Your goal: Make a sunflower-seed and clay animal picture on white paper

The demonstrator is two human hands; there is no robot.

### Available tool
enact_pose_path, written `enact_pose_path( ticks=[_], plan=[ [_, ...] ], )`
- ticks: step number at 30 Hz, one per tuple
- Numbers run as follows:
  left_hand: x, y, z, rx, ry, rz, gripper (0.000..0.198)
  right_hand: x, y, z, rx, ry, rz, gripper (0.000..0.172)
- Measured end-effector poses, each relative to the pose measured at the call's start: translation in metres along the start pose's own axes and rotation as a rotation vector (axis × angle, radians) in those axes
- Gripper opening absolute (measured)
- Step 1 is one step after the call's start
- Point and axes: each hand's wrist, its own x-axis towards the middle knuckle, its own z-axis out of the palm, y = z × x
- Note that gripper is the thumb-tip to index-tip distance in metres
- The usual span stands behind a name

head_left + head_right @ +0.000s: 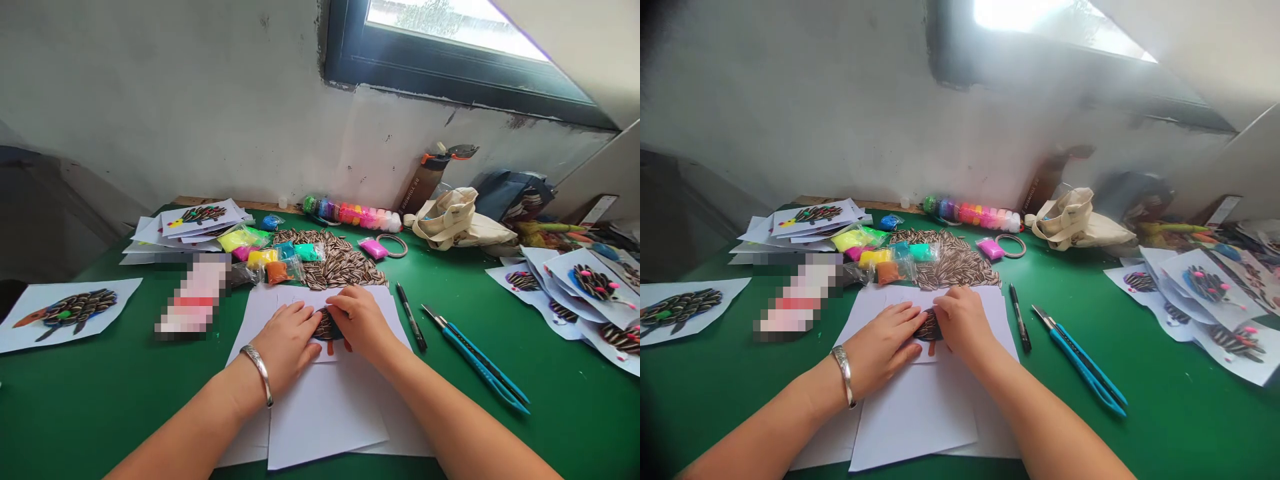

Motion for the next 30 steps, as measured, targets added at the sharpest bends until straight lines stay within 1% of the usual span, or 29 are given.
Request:
enact_pose_path(
  ticks=[2,4,7,12,15,17,20,22,24,27,30],
  plan=[
    [-0.001,-0.001,0.001,-0.007,0.006,0.005,0.040,-0.002,0.003,-0.002,0.024,0.055,0.018,0.020],
    [-0.001,-0.001,0.002,-0.015,0.014,0.006,0.043,-0.005,0.005,-0.004,0.026,0.073,0.028,0.021],
    [-0.001,-0.002,0.004,-0.008,0.017,0.003,0.048,-0.008,0.003,-0.008,0.005,0.043,0.026,0.021],
    [-0.001,-0.002,0.004,0.022,-0.023,-0.006,0.045,-0.010,-0.007,-0.010,-0.039,-0.014,0.021,0.024],
    [-0.001,-0.001,0.004,0.031,-0.034,-0.015,0.046,-0.010,-0.007,-0.009,-0.024,-0.029,0.034,0.025],
    [0.000,-0.001,0.004,0.030,-0.034,-0.023,0.046,-0.009,-0.001,-0.008,0.000,-0.014,0.031,0.025],
    [0.000,-0.001,0.003,0.015,-0.039,-0.026,0.047,-0.005,0.018,-0.009,0.035,0.061,0.038,0.023],
    [-0.001,-0.001,0.003,0.004,-0.041,-0.024,0.047,-0.002,0.035,-0.011,0.039,0.128,0.078,0.022],
    [-0.002,-0.002,0.003,-0.004,-0.037,-0.020,0.048,0.002,0.050,-0.012,0.009,0.163,0.130,0.024],
    [-0.003,-0.003,0.005,-0.011,-0.016,-0.001,0.049,0.005,0.062,-0.011,-0.048,0.163,0.124,0.026],
    [-0.004,-0.005,0.006,-0.008,0.014,0.023,0.048,0.006,0.063,-0.009,-0.097,0.153,0.088,0.027]
  ],
)
